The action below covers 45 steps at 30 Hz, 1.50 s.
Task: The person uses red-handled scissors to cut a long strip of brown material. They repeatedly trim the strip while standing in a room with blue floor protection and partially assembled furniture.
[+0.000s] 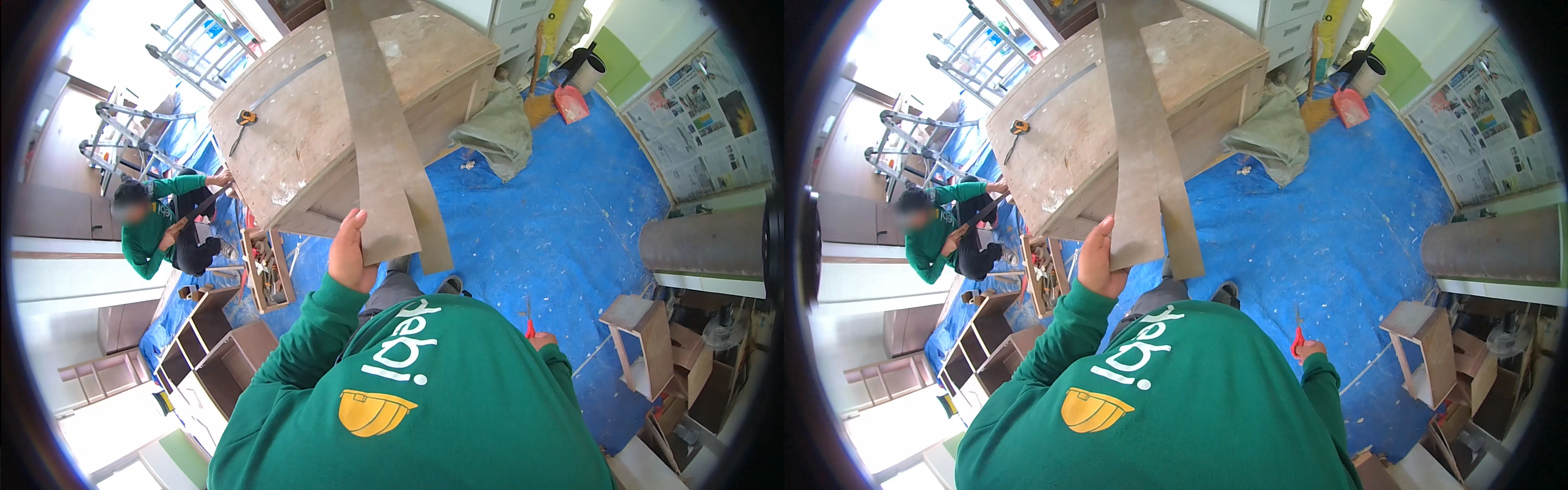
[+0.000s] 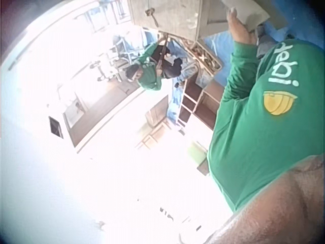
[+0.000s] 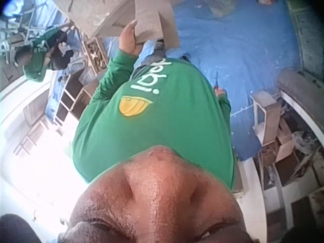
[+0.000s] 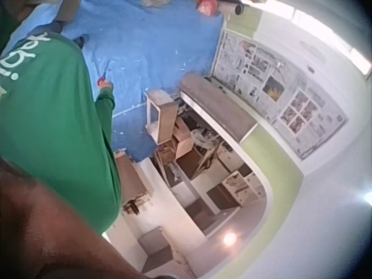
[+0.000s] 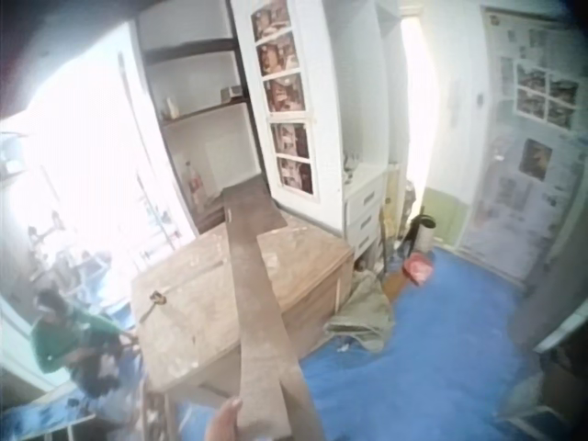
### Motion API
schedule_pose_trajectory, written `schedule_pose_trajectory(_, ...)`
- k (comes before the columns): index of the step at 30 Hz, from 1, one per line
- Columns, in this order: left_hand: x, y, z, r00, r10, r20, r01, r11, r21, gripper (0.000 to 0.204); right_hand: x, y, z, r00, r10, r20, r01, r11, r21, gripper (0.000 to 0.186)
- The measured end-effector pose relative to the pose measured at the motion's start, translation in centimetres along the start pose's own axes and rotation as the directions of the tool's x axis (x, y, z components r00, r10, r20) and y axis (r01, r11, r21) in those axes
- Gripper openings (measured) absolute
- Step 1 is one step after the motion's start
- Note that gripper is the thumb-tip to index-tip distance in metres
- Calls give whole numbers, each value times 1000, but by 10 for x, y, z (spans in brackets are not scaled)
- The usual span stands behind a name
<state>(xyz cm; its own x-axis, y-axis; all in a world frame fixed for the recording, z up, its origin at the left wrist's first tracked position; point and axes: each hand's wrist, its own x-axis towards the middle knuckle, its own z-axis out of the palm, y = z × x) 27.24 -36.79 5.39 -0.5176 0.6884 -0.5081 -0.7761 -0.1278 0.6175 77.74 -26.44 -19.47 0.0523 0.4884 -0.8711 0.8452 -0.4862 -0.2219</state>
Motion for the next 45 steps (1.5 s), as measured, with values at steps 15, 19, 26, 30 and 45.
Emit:
schedule_pose_trajectory(15,21,38,32,920,336,200,-387,855,344,36,-18,14,-3,994,101,-48,-96,991,98,15)
schedule_pose_trajectory(19,29,49,49,906,381,187,-424,805,415,28,4,34,-2,995,98,6,-97,977,188,16)
schedule_pose_trajectory(26,30,53,57,911,384,153,-411,803,431,28,-25,8,2,995,85,-45,-78,987,137,17)
schedule_pose_trajectory(30,31,53,55,910,391,140,-413,815,407,27,-30,14,4,994,81,-69,-72,990,119,20)
schedule_pose_trajectory(45,21,53,26,894,408,184,-447,827,340,25,-24,23,19,997,80,3,-80,987,141,19)
